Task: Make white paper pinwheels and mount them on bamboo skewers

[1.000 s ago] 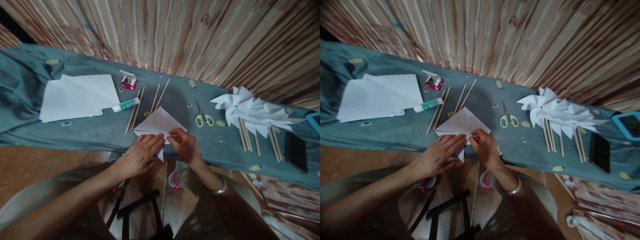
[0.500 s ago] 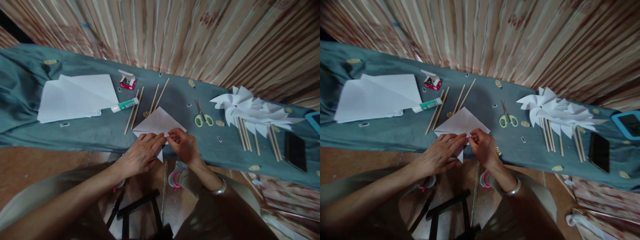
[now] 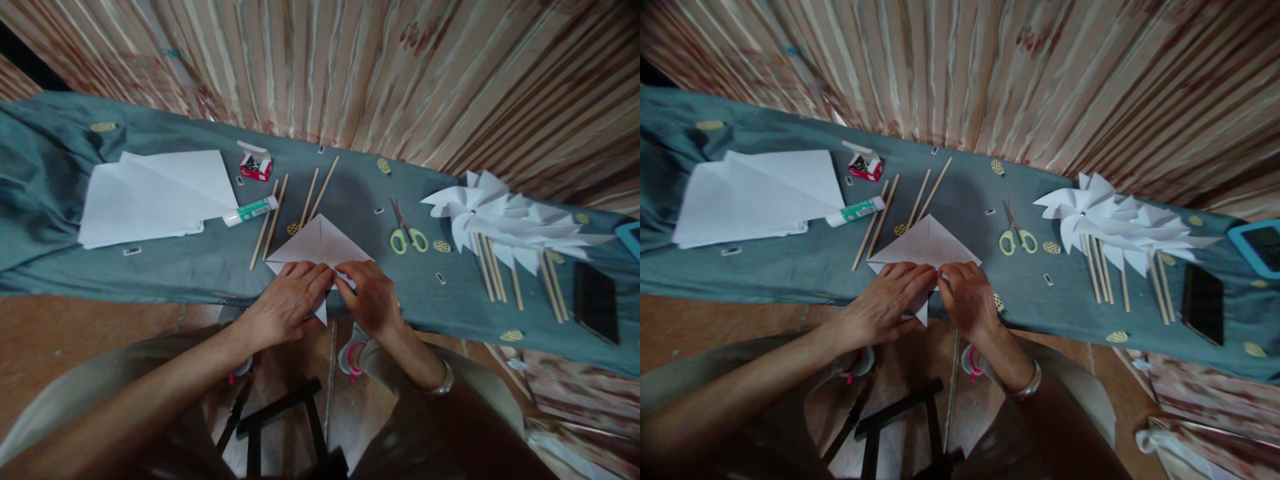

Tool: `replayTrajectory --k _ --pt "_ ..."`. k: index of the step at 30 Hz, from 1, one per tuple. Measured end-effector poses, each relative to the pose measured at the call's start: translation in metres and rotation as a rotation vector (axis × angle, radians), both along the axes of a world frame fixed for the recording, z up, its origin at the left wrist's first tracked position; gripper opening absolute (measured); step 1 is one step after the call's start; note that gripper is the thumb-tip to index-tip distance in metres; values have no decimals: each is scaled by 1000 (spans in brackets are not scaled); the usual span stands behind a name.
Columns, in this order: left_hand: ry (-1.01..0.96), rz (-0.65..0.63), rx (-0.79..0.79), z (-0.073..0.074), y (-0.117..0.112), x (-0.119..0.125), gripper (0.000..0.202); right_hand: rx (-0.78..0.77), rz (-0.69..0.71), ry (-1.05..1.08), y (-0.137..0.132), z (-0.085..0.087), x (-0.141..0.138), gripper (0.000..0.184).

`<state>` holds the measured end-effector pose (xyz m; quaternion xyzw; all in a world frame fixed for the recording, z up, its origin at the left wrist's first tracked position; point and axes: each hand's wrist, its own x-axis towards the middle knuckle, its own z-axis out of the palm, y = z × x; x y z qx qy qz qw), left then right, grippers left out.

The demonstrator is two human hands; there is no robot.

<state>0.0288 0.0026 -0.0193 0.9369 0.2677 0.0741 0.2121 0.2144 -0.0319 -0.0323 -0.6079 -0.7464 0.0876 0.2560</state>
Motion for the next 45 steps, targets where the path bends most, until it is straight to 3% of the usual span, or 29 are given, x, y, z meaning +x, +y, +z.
replayTrajectory --k 4,9,17,25,32,45 --pt "-51 14 -21 0 3 -1 73 70 112 -166 -5 3 -2 22" --pt "-62 103 -53 -2 6 -2 78 53 205 -257 -10 7 -9 26" --pt "-45 83 17 -3 6 -2 77 115 197 -267 -11 2 -6 27" --pt "-3 9 147 -2 -6 -6 73 77 183 -252 -11 4 -7 25" --pt "-75 12 142 -1 -9 -14 61 21 154 -183 -10 6 -7 29" --pt "-62 -2 137 -6 -11 -13 51 -6 120 -278 -6 5 -16 27"
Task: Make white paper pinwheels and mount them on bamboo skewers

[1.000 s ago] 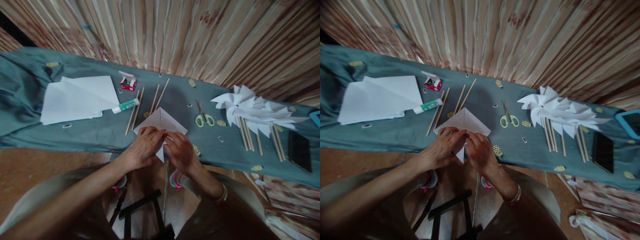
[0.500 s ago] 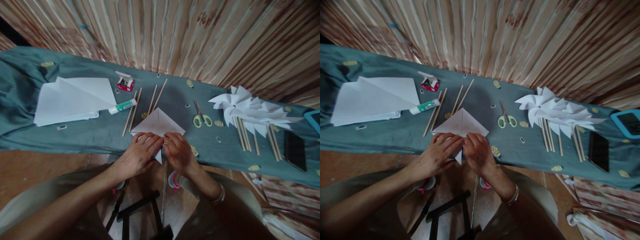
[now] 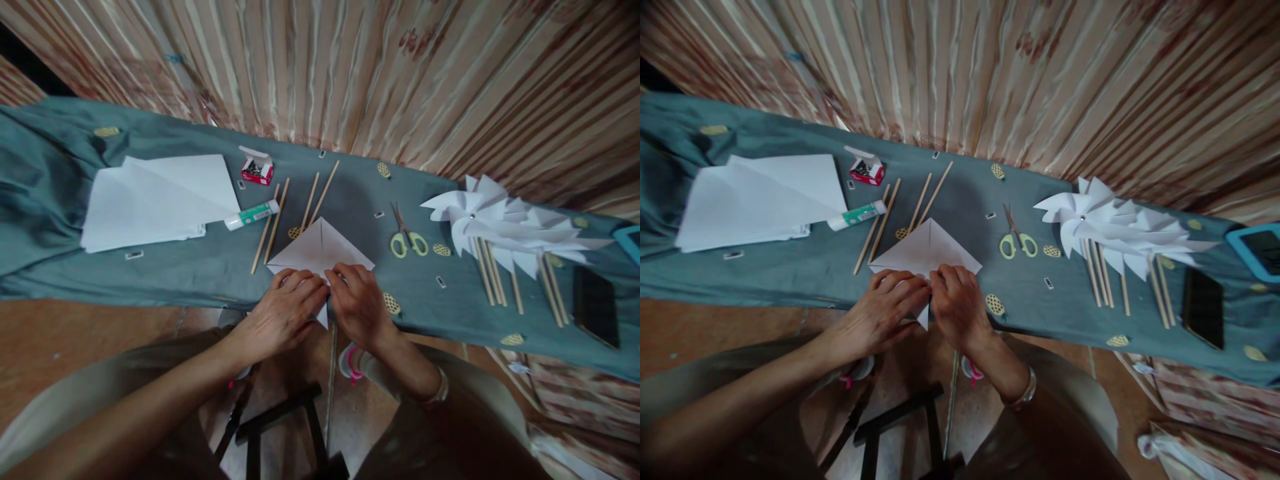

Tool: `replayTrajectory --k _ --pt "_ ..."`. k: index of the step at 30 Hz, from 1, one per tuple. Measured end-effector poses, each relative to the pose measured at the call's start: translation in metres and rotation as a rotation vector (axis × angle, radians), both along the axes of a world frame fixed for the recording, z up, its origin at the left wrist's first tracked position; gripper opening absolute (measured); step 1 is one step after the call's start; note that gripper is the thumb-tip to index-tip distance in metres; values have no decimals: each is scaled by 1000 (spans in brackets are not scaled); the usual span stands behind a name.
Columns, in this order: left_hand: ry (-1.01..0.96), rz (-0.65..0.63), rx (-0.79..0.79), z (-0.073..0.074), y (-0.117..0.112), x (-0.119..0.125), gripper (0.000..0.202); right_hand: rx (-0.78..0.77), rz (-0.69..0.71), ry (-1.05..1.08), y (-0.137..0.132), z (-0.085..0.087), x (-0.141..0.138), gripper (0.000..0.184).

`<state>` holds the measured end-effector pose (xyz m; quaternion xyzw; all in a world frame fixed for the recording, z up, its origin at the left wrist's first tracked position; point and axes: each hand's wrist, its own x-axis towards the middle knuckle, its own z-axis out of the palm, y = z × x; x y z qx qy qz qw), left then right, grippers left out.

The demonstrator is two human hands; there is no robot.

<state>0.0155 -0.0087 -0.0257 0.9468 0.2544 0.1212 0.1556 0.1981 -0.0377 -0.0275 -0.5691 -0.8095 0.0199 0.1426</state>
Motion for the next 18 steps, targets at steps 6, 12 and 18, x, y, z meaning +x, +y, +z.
replayTrajectory --k 6,12,18 --pt "-27 -4 63 2 1 1 33 19 1 186 7 6 19 30" --pt "-67 -20 166 2 2 -3 25 65 -210 266 28 -7 54 36" --pt "-62 -2 145 12 2 -10 22 27 -198 318 41 -7 55 35"
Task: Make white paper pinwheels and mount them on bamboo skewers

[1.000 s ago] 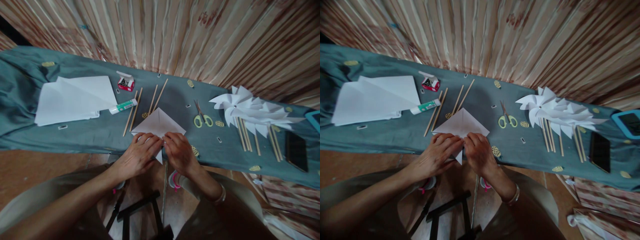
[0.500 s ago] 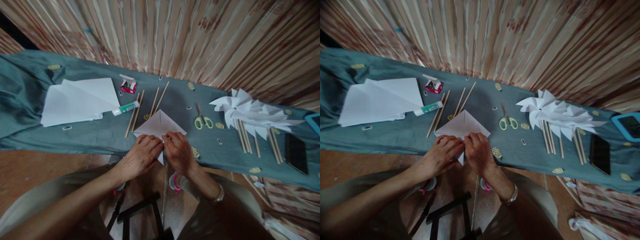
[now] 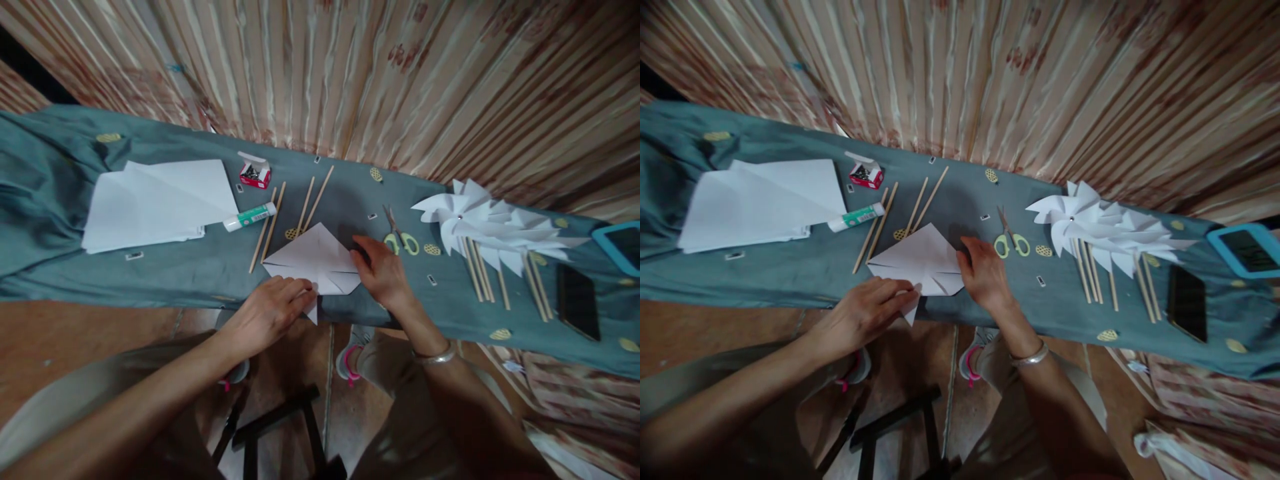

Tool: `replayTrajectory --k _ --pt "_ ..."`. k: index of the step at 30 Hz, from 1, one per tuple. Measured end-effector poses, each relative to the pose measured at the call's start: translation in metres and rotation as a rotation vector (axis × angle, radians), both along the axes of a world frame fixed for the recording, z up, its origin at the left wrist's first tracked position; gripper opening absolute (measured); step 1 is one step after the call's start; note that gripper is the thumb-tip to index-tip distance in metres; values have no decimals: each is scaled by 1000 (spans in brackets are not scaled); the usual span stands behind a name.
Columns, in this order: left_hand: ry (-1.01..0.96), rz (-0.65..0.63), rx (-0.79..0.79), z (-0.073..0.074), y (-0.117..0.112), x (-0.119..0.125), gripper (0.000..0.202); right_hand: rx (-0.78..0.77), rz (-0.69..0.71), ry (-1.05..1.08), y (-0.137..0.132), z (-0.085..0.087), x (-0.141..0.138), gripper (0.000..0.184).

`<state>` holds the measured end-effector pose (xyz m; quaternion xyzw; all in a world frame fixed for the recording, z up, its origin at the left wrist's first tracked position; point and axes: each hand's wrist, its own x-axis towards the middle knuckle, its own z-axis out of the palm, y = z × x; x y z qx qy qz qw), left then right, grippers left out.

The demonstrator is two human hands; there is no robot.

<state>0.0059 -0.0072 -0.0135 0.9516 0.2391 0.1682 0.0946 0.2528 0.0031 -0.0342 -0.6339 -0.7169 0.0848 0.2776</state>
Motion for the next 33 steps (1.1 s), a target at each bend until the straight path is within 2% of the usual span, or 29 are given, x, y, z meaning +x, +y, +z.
replayTrajectory --k 5,10,14,19,23,26,29,33 --pt "22 10 -4 0 -3 -10 28 -195 -91 285 -1 8 4 34" --pt "-30 -3 10 1 -3 -14 30 -452 -41 746 -12 5 17 46" --pt "-90 -27 43 2 -5 -10 28 -544 -55 900 -32 10 31 46" --pt "-110 -55 31 1 -1 -6 30 -595 -43 850 -58 29 45 32" --pt "-61 0 -7 -4 18 -4 35 -625 62 768 -68 37 40 32" --pt "-6 52 -7 -11 39 -3 39 -599 183 737 -72 34 22 38" --pt "-23 83 12 -16 53 -4 49 -510 223 644 -75 27 3 36" --pt "-2 150 59 -11 51 -3 61 -344 225 314 -78 20 -6 32"
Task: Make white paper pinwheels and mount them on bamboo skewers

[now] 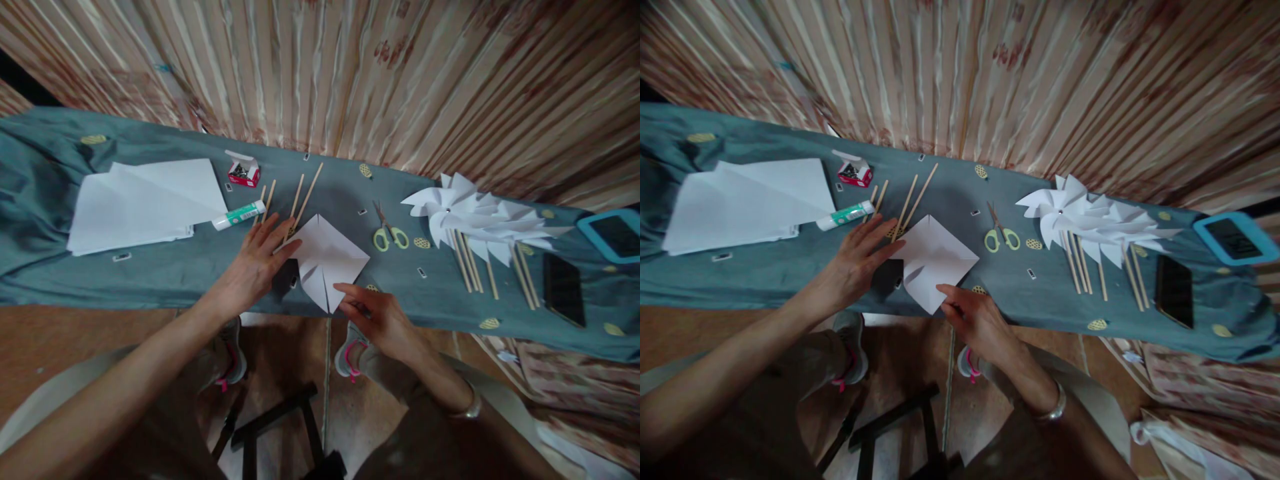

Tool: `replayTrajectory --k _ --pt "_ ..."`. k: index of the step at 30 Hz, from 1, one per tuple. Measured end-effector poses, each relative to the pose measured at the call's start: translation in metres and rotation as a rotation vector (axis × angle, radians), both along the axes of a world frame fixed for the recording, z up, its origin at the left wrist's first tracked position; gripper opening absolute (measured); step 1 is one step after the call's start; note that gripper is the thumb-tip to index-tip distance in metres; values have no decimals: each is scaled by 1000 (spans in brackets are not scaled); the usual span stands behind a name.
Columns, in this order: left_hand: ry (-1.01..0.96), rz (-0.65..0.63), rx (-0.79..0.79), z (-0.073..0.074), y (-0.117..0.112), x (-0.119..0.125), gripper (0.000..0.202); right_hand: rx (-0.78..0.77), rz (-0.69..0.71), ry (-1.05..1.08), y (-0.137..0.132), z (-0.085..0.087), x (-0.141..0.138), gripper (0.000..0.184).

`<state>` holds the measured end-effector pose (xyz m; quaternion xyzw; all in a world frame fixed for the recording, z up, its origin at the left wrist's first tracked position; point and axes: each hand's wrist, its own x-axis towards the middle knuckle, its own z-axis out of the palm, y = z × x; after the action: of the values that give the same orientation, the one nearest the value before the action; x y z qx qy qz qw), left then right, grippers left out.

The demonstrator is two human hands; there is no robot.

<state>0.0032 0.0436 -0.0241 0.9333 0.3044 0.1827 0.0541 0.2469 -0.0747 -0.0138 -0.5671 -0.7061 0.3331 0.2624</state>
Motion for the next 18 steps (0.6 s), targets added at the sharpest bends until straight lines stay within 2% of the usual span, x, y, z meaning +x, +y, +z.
replayTrajectory --k 2,4,8,13,18 --pt "-7 -23 7 4 -8 3 60 136 23 -170 0 -3 2 28" --pt "-17 -98 -12 5 -18 7 56 252 61 -311 1 -5 4 26" --pt "-30 -174 -136 2 -33 18 54 400 118 -499 4 -4 1 24" --pt "-23 -155 -233 0 -35 24 53 513 114 -568 6 2 -5 22" --pt "-19 -150 -255 -1 -34 26 49 529 172 -541 10 -6 -4 29"
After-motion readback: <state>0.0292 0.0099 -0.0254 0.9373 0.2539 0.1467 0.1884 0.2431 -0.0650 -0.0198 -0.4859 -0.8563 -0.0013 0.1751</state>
